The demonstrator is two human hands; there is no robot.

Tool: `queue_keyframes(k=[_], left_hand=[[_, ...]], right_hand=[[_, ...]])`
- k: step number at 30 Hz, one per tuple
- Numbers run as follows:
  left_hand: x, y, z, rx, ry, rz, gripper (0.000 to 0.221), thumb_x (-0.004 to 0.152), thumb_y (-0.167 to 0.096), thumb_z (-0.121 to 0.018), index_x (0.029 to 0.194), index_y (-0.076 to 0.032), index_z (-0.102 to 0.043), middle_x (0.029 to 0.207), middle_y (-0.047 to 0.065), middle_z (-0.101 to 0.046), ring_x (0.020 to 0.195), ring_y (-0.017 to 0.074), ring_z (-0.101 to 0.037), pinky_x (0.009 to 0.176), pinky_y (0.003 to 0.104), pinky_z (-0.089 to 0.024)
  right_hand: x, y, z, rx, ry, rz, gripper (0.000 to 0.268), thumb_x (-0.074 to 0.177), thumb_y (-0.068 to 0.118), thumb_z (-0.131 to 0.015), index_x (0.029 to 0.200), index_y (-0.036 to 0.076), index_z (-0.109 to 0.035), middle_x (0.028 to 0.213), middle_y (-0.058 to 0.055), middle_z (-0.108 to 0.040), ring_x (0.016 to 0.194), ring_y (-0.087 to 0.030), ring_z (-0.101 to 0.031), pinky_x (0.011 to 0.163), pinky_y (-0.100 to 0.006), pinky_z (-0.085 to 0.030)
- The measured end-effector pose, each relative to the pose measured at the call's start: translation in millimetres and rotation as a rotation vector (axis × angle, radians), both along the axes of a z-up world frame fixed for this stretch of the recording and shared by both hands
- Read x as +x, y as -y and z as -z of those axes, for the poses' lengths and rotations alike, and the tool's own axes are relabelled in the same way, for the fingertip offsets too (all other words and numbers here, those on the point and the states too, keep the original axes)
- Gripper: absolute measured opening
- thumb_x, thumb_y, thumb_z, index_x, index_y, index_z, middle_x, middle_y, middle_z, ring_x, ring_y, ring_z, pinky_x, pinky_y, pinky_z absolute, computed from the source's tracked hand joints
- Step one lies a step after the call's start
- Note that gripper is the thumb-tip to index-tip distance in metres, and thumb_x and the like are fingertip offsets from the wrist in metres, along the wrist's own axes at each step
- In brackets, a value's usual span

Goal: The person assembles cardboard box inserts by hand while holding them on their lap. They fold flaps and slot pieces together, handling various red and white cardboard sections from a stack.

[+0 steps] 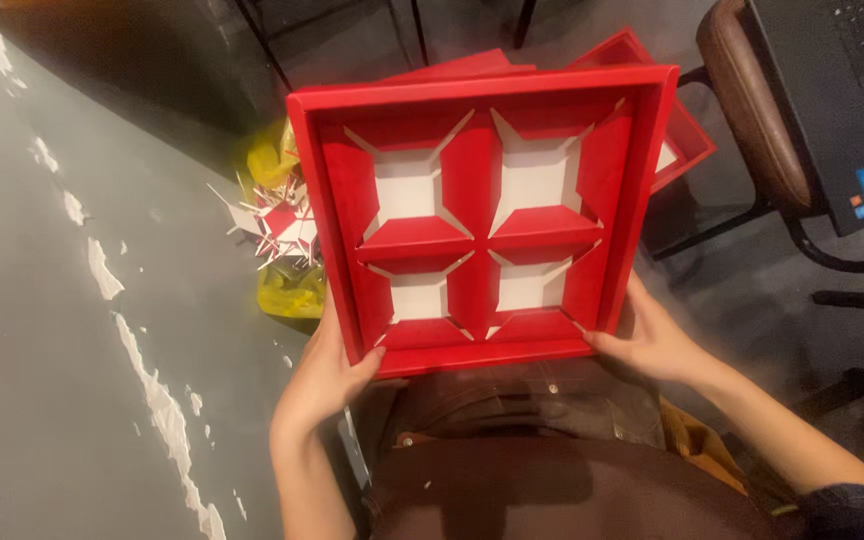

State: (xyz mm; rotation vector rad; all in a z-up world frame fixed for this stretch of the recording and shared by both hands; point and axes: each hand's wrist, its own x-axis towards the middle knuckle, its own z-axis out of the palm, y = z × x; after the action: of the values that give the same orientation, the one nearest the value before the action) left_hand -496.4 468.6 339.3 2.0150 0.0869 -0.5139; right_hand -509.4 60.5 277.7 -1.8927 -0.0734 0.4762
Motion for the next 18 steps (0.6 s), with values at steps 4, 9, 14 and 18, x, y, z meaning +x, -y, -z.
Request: queue_keyframes(k=[4,9,14,18], left_hand=[[2,7,6,0.089,-0.022,-0.068,0.101,0.077,-0.006,-0.072,0.162,-0.016,-0.018,0.143,0.022,-0.059,0.134,0.0342,-0.057,0.107,0.041,-0.046],[0,1,18,-0.012,0.030,-0.059,0.095,0.081,-0.004,-0.071,0.161,-0.013,-0.020,0.145,0.022,-0.056,0.135,0.0351,-0.056,0.108,0.042,-0.044],[-6,3,41,-0.010,0.001,-0.126,0.068,0.096,-0.012,-0.055,0.159,-0.013,-0.031,0.142,0.019,-0.063,0.131,0.0322,-0.062,0.107,0.040,-0.046],[-5,14,54,0.084,-0.028,-0.266,0.059,0.099,-0.020,-0.053,0.156,-0.014,-0.037,0.139,0.018,-0.064,0.127,0.0324,-0.063,0.104,0.041,-0.046]], right_hand=[[-2,-12,10,0.057,-0.121,0.172,0.097,0.077,0.006,-0.074,0.160,0.007,-0.024,0.162,-0.013,-0.037,0.151,-0.023,-0.032,0.120,-0.041,-0.029],[3,-2,11,0.017,-0.137,0.092,0.095,0.077,0.004,-0.075,0.159,0.007,-0.027,0.162,-0.013,-0.038,0.151,-0.024,-0.031,0.120,-0.041,-0.027],[-1,-10,15,0.080,-0.111,0.107,0.077,0.093,0.013,-0.060,0.162,0.006,-0.025,0.168,-0.016,-0.032,0.154,-0.025,-0.030,0.123,-0.040,-0.026],[-6,-30,5,-0.050,-0.048,0.230,0.064,0.102,0.015,-0.047,0.161,0.005,-0.024,0.160,-0.018,-0.040,0.148,-0.025,-0.038,0.118,-0.038,-0.030]])
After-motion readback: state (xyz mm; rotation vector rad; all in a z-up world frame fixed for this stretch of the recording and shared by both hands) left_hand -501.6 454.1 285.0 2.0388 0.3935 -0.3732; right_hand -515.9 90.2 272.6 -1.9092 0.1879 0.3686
